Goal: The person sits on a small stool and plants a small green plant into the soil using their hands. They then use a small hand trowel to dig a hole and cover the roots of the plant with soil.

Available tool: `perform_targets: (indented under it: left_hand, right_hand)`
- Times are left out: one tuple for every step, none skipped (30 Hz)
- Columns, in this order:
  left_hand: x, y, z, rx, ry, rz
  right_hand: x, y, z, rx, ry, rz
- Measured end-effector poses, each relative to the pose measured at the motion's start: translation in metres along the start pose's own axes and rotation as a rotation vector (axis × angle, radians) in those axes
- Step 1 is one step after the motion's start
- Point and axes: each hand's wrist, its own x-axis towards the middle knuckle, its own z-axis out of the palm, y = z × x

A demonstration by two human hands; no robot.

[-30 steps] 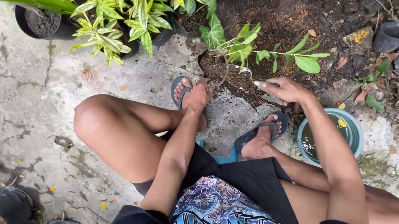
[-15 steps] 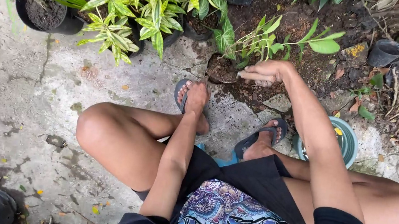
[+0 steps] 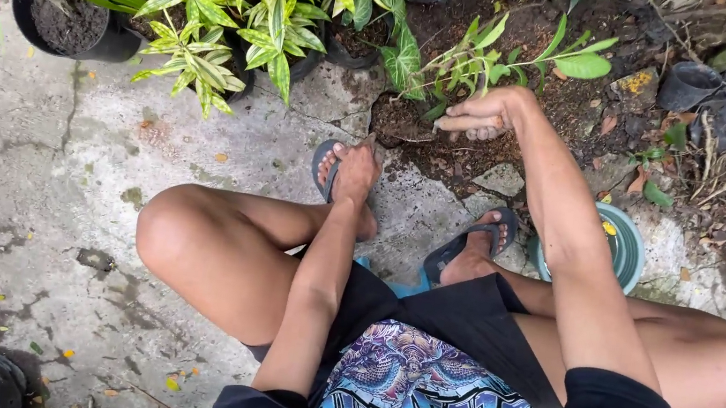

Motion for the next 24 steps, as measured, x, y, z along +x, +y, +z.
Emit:
perform_targets:
  left_hand:
    - [0.002,0.003,0.001,-0.009,-0.005,-0.012]
    - [0.003,0.006,0.002,-0.017,-0.009,-0.024]
    - [0.003,0.004,0.001,-0.018,-0.01,-0.029]
    - [0.002,0.002,0.0,-0.067,-0.012,-0.044]
    - [0.004,0.0,-0.002,-0.116,-0.011,-0.058]
    - [0.0,0.003,-0.007,-0.117,-0.007,-0.062]
    - [-0.006,0.006,-0.012,-0.164,-0.001,-0.034]
    - [-0.011,0.01,-0.017,-0.212,0.005,-0.007]
    - [-0.016,0.016,-0.026,-0.207,0.006,-0.001]
    - [-0.021,0.023,-0.036,-0.226,0.021,0.028]
    - [-0.028,0.031,-0.044,-0.249,0.036,0.052]
    - [-0.02,0.036,-0.052,-0.247,0.037,0.053]
    - [-0.022,0.036,-0.056,-0.264,0.077,0.059]
    - [-0.023,0.036,-0.06,-0.281,0.118,0.064]
    - [-0.023,0.039,-0.063,-0.279,0.118,0.072]
    - [-0.023,0.042,-0.065,-0.331,0.149,0.072]
    - [-0.028,0.043,-0.067,-0.384,0.179,0.061]
    - [-0.03,0.046,-0.07,-0.383,0.179,0.058]
    - [-0.027,0.052,-0.073,-0.388,0.18,0.053]
    - [-0.023,0.057,-0.076,-0.392,0.181,0.048]
    - [-0.028,0.062,-0.08,-0.39,0.172,0.041]
    - [-0.033,0.066,-0.085,-0.366,0.115,0.034]
    - [-0.028,0.074,-0.093,-0.343,0.073,0.037]
    - [-0.03,0.079,-0.102,-0.342,0.079,0.04]
  right_hand:
    - [-0.008,-0.003,0.004,-0.013,0.004,-0.012]
    - [-0.015,-0.005,0.009,-0.026,0.008,-0.024]
    - [-0.022,-0.003,0.012,-0.028,0.005,-0.023]
    - [-0.028,-0.001,0.015,-0.048,0.015,-0.044]
    - [-0.034,-0.001,0.017,-0.07,0.026,-0.068]
    - [-0.027,0.005,0.013,-0.075,0.024,-0.069]
    - [-0.02,0.014,0.009,-0.085,0.018,-0.097]
    - [-0.013,0.023,0.005,-0.095,0.011,-0.125]
    - [-0.023,0.024,0.014,-0.091,0.014,-0.131]
    - [-0.034,0.026,0.024,-0.07,0.044,-0.146]
    - [-0.045,0.027,0.032,-0.053,0.071,-0.157]
    - [-0.04,0.032,0.027,-0.052,0.072,-0.159]
    - [-0.031,0.041,0.028,-0.081,0.093,-0.181]
    - [-0.023,0.051,0.029,-0.11,0.115,-0.203]
    - [-0.025,0.053,0.031,-0.107,0.121,-0.206]
    - [-0.028,0.055,0.034,-0.156,0.137,-0.199]
    - [-0.029,0.056,0.039,-0.21,0.145,-0.189]
    - [-0.012,0.065,0.038,-0.211,0.142,-0.188]
    - [0.005,0.073,0.033,-0.228,0.166,-0.19]
    - [0.022,0.081,0.029,-0.245,0.191,-0.191]
    - [0.012,0.081,0.037,-0.239,0.182,-0.185]
    - [0.003,0.081,0.045,-0.262,0.222,-0.173]
    - [-0.007,0.074,0.046,-0.294,0.273,-0.171]
    - [-0.011,0.07,0.05,-0.296,0.276,-0.176]
